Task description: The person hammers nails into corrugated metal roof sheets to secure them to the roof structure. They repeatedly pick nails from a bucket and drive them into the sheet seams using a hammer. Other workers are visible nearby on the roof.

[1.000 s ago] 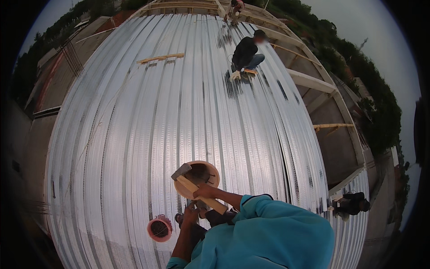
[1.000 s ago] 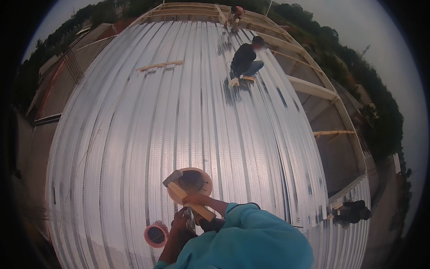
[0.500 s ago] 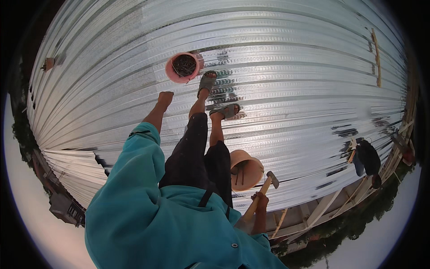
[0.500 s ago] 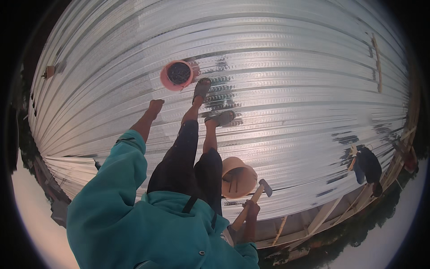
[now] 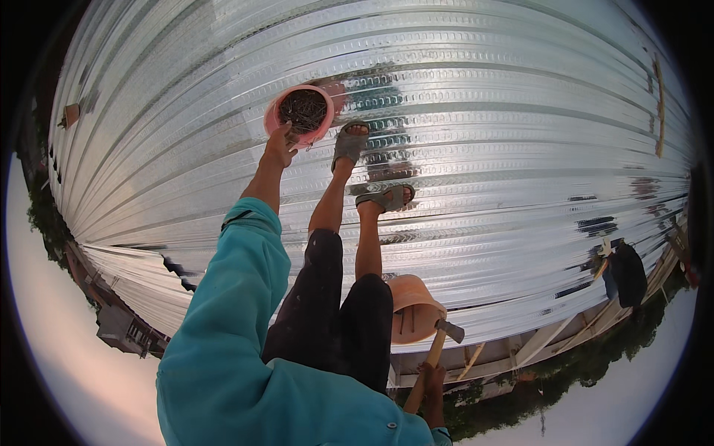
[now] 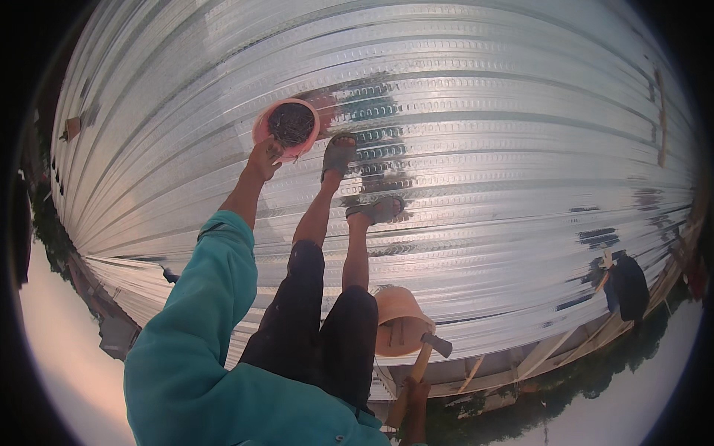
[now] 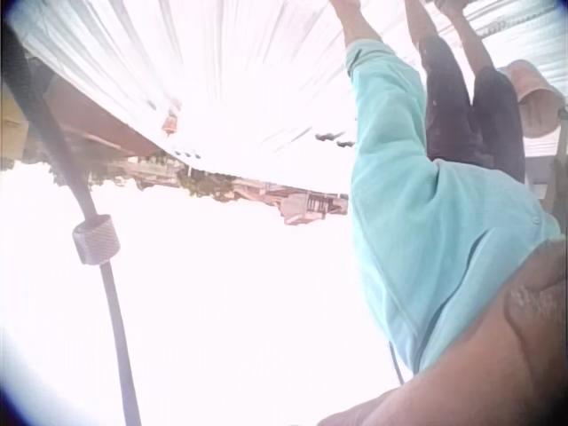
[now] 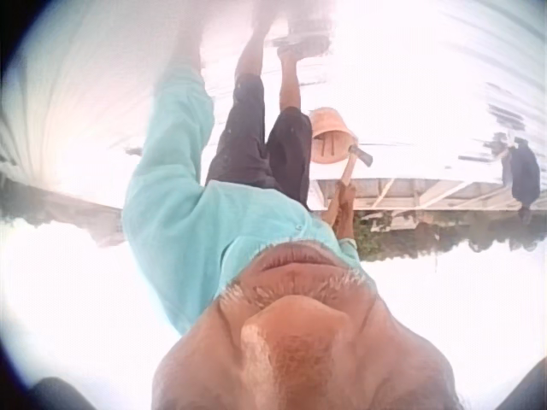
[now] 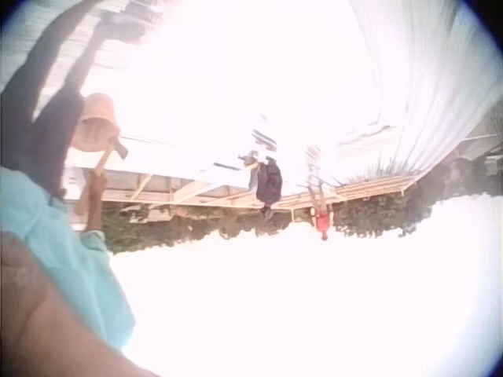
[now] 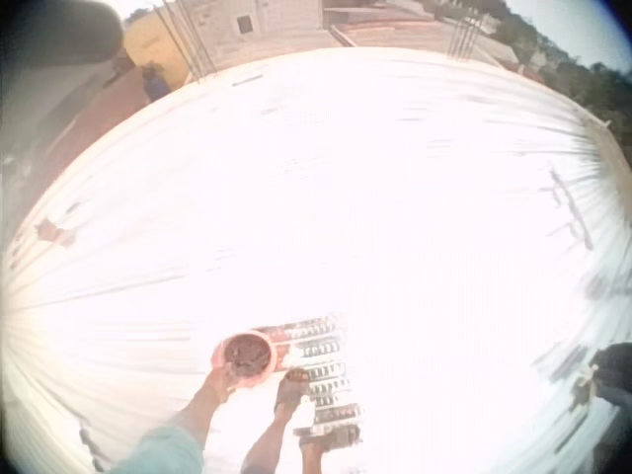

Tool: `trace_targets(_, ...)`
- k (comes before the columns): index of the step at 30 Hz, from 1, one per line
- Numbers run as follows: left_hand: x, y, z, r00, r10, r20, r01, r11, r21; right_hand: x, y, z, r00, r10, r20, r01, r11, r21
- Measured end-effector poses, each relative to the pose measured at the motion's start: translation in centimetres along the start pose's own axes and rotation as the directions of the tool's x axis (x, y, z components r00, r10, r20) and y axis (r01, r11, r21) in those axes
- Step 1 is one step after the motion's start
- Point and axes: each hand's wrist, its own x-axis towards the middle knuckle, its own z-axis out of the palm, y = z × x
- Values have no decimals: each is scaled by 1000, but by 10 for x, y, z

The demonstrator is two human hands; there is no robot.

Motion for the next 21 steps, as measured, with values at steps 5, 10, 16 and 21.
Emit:
trace_targets(5,-32,26,-10,997,74,11,-71,981,-178,-52,-86,-20,985,-170,-26,171,984,46)
trace_targets(10,-78,20,-13,1000,4,-30,-5,1000,-19,-44,-59,-53,946,-277,-170,307,933,187)
trace_targets(16,-227,62,72,978,136,159,-165,968,188,-39,-51,-68,916,-370,-157,400,794,457)
trace_targets(21,-329,75,109,960,184,209,-221,960,170,-4,-50,-72,900,-375,-224,433,703,564)
